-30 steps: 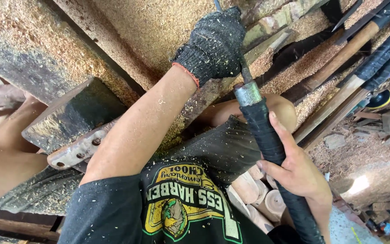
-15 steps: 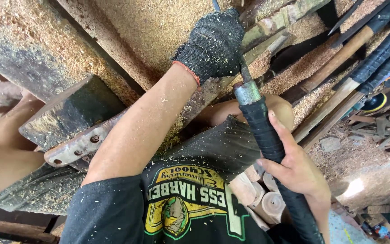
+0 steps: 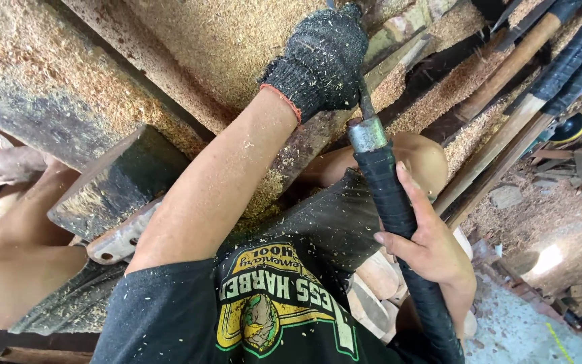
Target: Shaping and refining wooden objects using various hand tools like rasps and files in a workshop.
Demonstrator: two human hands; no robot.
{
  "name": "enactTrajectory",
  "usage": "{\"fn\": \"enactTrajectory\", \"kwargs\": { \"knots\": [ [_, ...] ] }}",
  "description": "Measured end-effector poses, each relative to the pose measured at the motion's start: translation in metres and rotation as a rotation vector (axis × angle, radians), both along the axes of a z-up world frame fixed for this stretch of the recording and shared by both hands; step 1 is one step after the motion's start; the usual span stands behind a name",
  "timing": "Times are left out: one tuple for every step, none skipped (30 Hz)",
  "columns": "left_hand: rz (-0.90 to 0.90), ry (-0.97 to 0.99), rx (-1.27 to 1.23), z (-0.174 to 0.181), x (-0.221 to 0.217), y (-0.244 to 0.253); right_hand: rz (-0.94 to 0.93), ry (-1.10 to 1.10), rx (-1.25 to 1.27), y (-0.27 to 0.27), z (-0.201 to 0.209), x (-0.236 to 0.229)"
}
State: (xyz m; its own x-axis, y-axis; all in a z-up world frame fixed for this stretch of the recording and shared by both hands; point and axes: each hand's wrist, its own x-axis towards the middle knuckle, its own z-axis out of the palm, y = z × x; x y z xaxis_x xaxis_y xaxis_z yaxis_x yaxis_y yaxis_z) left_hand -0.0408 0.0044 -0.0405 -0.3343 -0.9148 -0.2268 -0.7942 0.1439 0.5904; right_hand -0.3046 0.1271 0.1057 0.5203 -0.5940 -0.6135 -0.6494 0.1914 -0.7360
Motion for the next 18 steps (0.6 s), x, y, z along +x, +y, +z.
{"fn": "enactTrajectory", "kwargs": {
  "knots": [
    [-0.001, 0.006, -0.005, 0.000, 0.000, 0.000, -0.061, 0.004, 0.069, 0.002, -0.001, 0.000],
    [-0.003, 0.012, -0.009, 0.000, 0.000, 0.000, -0.122, 0.007, 0.139, 0.004, -0.002, 0.001],
    [-0.002, 0.012, -0.010, 0.000, 0.000, 0.000, -0.121, 0.008, 0.138, 0.005, -0.002, 0.000],
    [-0.001, 0.018, -0.015, 0.000, 0.000, 0.000, -0.143, 0.027, 0.166, 0.006, -0.002, -0.002],
    [0.005, 0.022, -0.019, 0.000, 0.000, 0.000, -0.160, 0.046, 0.196, 0.006, -0.002, -0.004],
    [0.011, 0.021, -0.018, 0.001, 0.000, 0.000, -0.154, 0.046, 0.197, 0.004, -0.001, -0.003],
    [0.019, 0.024, -0.022, 0.001, 0.000, 0.000, -0.145, 0.021, 0.186, 0.001, 0.000, -0.003],
    [0.027, 0.027, -0.027, 0.002, -0.001, -0.001, -0.136, -0.005, 0.175, -0.002, 0.001, -0.004],
    [0.037, 0.024, -0.025, 0.002, 0.000, 0.000, -0.126, -0.007, 0.177, -0.004, 0.001, -0.007],
    [0.048, 0.025, -0.029, 0.002, 0.000, 0.000, -0.050, -0.020, 0.101, -0.007, 0.000, -0.011],
    [0.060, 0.026, -0.032, 0.003, -0.001, 0.000, 0.027, -0.033, 0.027, -0.010, 0.000, -0.016],
    [0.072, 0.023, -0.030, 0.003, -0.001, 0.000, 0.039, -0.036, 0.029, -0.014, 0.002, -0.017],
    [0.085, 0.023, -0.031, 0.003, -0.002, 0.000, -0.030, -0.015, 0.143, -0.019, 0.003, -0.018],
    [0.099, 0.024, -0.032, 0.003, -0.002, 0.000, -0.099, 0.008, 0.257, -0.023, 0.004, -0.019],
    [0.113, 0.021, -0.029, 0.004, -0.003, 0.000, -0.085, 0.008, 0.260, -0.027, 0.005, -0.022],
    [0.121, 0.014, -0.017, 0.005, -0.003, 0.000, -0.080, 0.004, 0.294, -0.031, 0.006, -0.025],
    [0.129, 0.007, -0.005, 0.006, -0.004, 0.000, -0.077, -0.001, 0.328, -0.035, 0.006, -0.027],
    [0.141, 0.004, -0.002, 0.007, -0.004, -0.001, -0.064, -0.001, 0.331, -0.039, 0.007, -0.027]
  ]
}}
